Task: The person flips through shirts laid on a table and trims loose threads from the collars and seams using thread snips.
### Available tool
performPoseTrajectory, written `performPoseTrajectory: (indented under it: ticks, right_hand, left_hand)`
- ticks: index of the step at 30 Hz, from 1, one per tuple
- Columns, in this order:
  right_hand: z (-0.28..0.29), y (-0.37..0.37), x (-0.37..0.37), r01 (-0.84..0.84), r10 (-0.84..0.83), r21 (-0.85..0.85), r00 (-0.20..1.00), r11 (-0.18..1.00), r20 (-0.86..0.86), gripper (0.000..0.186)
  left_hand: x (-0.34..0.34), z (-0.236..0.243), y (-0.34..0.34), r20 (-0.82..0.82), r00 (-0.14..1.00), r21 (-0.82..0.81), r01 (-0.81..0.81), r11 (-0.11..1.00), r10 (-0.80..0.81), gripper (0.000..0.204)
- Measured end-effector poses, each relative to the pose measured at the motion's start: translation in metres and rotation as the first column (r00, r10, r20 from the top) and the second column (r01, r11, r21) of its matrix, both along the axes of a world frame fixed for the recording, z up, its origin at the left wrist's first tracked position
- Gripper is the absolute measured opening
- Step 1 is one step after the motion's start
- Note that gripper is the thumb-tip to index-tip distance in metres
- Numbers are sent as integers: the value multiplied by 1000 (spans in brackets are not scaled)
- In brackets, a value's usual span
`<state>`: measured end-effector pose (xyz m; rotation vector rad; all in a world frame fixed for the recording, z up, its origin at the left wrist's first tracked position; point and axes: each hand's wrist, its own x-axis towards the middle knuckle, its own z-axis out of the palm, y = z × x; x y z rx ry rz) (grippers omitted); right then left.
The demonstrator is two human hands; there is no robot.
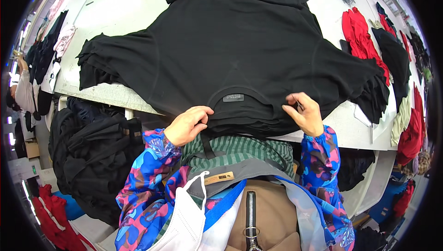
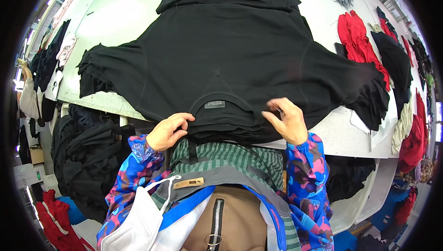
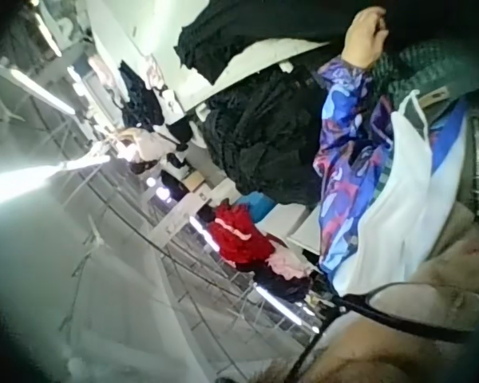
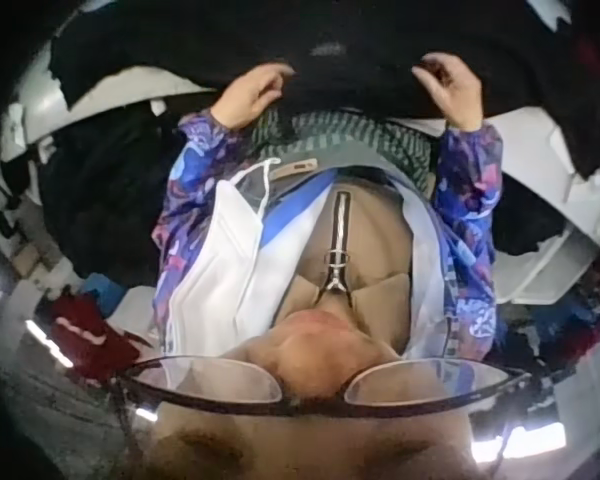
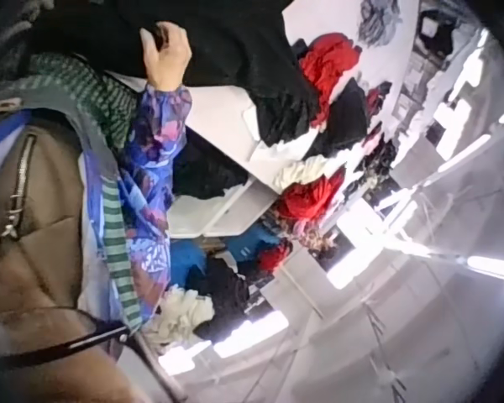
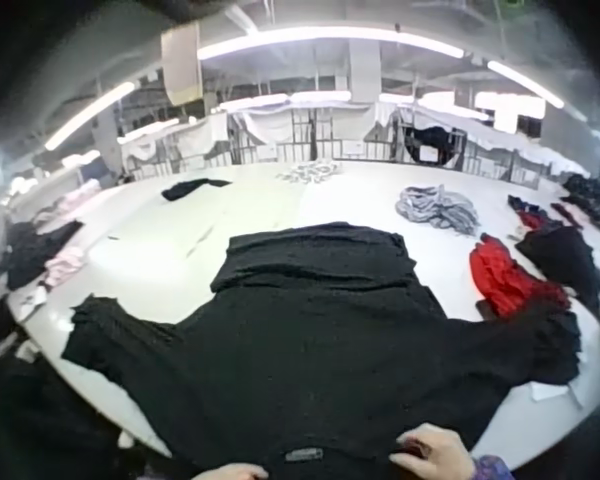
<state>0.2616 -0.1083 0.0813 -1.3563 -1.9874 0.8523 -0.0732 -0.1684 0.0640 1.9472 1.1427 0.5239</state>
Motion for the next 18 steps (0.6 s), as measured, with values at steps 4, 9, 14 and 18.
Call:
performPoseTrajectory:
  ticks: [4,9,14,18]
  right_hand:
    - [-11,1,-36,18,-32,74,982,997,186,30]
    - [-47,-7,-14,3,-1,-10,980,1000,200,15]
    - [-38,-12,-15,3,4,-38,983,999,183,16]
    - [-24,-15,-15,88,-89,-74,996,993,-13,17]
  left_hand:
    - [1,1,-7,-30,999,-8,-17,1000,17,13]
    - [1,3,-6,-17,999,-44,-38,998,37,12]
    - [21,19,17,-201,975,81,-75,994,90,21]
    - [68,9,34,45,986,-441,-123,889,159,40]
